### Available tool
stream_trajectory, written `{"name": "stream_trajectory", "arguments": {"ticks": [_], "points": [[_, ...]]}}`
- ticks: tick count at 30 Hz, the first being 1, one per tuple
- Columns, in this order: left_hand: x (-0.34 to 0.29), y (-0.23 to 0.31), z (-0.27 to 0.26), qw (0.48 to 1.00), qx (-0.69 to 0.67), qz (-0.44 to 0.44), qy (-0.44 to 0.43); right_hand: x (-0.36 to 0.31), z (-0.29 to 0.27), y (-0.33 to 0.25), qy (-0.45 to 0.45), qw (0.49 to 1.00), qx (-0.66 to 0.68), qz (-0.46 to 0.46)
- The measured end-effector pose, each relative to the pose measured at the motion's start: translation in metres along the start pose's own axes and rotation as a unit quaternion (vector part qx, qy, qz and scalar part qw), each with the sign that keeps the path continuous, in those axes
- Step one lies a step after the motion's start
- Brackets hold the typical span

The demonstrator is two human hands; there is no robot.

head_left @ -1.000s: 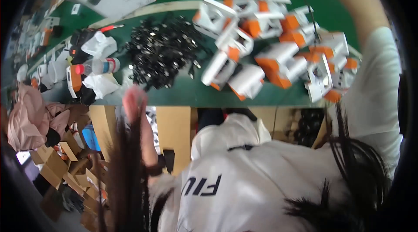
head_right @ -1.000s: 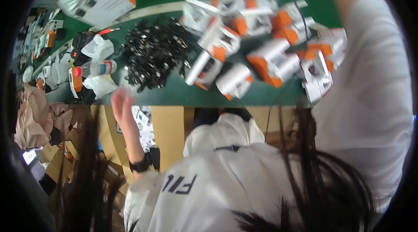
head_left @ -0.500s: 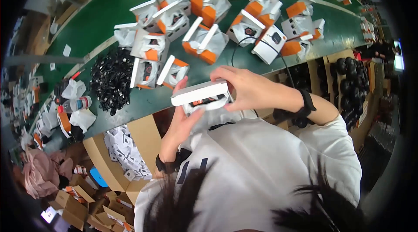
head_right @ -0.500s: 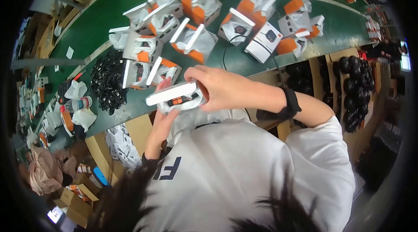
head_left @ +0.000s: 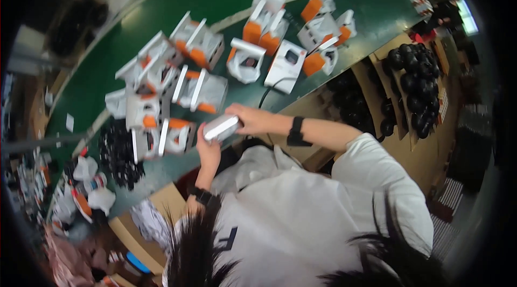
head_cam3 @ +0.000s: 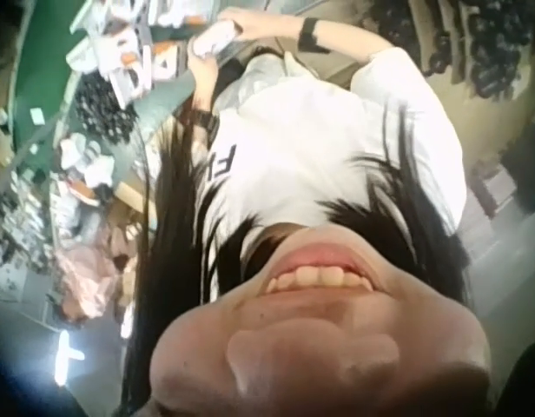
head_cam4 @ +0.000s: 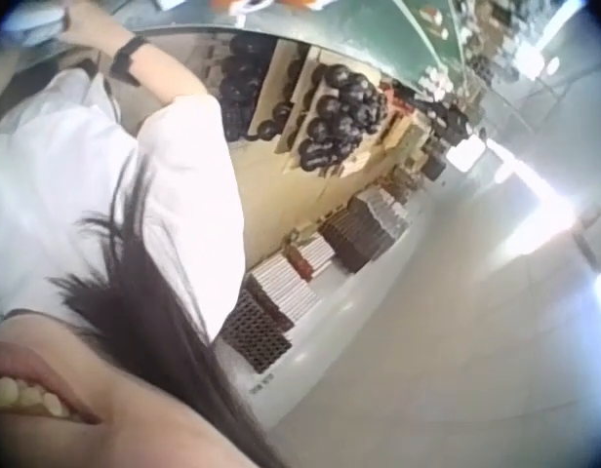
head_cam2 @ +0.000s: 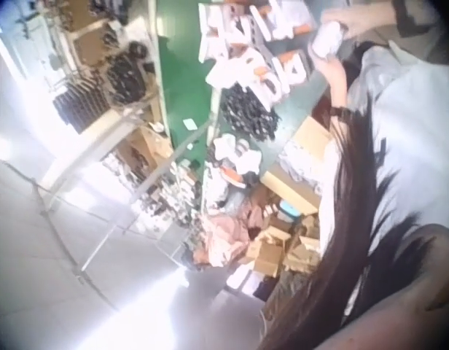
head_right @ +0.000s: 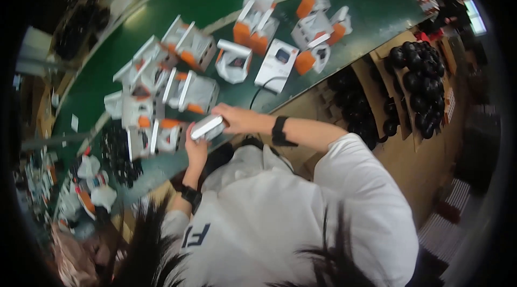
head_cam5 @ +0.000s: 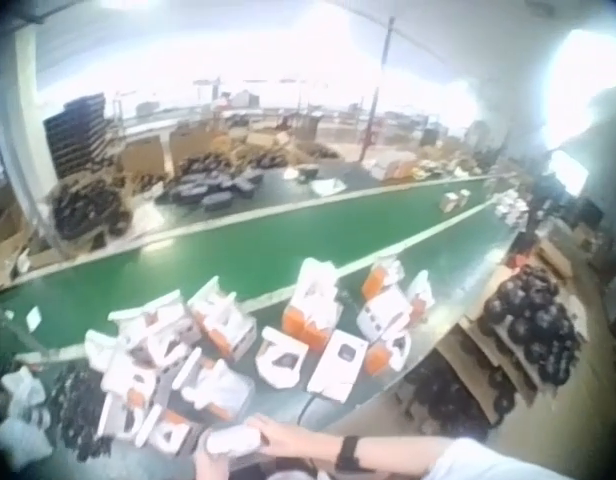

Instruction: The person is packaging small electronic devices into orange and white boxes on an assembly line.

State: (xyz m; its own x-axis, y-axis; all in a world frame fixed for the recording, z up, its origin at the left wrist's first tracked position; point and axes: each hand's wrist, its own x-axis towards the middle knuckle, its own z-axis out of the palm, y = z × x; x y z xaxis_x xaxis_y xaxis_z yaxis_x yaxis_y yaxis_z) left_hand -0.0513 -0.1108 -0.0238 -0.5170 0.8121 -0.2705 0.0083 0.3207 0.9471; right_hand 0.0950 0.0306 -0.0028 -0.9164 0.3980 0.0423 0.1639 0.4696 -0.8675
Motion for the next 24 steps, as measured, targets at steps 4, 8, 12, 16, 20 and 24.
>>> {"name": "stream_trajectory", "arguments": {"ticks": [4,8,12,16,20,24], "points": [[0.018,-0.026,-0.019,0.971,0.103,0.213,0.04,0.018,0.019,0.004,0.037,0.995,0.093,-0.026],[0.055,-0.065,-0.012,0.963,0.14,0.223,0.056,0.002,0.041,0.024,-0.022,0.998,0.059,0.018],[0.12,-0.028,0.037,0.957,0.07,0.262,-0.106,-0.012,0.039,0.041,0.01,0.989,0.135,0.061],[0.183,-0.003,0.041,0.947,0.011,0.247,-0.203,-0.001,0.018,0.053,0.003,0.967,0.236,0.101],[0.248,0.023,0.043,0.93,-0.046,0.209,-0.298,0.037,0.018,0.069,-0.08,0.959,0.217,0.163],[0.232,-0.028,-0.021,0.937,-0.132,0.126,-0.299,0.043,0.049,0.051,-0.057,0.997,0.049,-0.032]]}}
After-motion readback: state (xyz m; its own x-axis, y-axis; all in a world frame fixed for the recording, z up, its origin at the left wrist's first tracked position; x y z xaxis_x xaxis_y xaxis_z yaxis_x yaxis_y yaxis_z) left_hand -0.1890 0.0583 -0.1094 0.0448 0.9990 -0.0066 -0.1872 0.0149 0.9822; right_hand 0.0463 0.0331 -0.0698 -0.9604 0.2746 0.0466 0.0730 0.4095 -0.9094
